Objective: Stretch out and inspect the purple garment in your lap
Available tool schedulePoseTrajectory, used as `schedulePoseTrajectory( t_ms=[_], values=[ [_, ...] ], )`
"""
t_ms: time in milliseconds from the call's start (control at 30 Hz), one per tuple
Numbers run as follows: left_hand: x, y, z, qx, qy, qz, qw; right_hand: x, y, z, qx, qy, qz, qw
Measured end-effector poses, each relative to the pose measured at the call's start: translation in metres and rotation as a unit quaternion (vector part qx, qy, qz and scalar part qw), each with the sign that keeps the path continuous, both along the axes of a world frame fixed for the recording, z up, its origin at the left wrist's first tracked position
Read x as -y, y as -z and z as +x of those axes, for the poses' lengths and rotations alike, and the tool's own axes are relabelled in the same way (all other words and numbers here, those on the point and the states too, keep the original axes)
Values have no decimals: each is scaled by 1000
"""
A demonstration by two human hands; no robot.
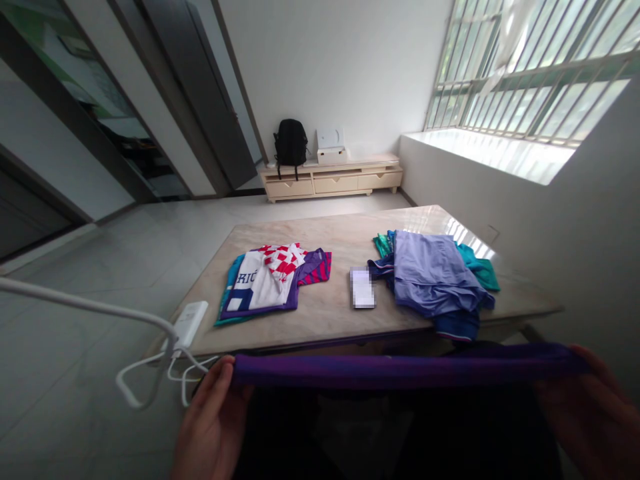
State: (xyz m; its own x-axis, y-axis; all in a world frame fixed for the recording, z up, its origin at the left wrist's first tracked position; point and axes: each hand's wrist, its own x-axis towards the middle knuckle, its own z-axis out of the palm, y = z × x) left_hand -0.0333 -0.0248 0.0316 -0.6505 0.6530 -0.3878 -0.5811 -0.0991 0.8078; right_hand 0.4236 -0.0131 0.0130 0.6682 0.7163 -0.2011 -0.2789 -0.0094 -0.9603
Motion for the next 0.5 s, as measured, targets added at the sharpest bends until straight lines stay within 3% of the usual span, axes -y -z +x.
schedulePoseTrajectory(
  t_ms=[167,367,500],
  values=[
    [-3,-6,2,-41,-8,26,999,-3,-2,2,-150,37,-27,988],
    [-11,-11,-2,-38,-28,31,998,-9,-14,-1,-106,20,-58,992],
    [-9,-11,-5,-97,-57,23,993,-6,-5,5,-85,51,-23,995]
  ],
)
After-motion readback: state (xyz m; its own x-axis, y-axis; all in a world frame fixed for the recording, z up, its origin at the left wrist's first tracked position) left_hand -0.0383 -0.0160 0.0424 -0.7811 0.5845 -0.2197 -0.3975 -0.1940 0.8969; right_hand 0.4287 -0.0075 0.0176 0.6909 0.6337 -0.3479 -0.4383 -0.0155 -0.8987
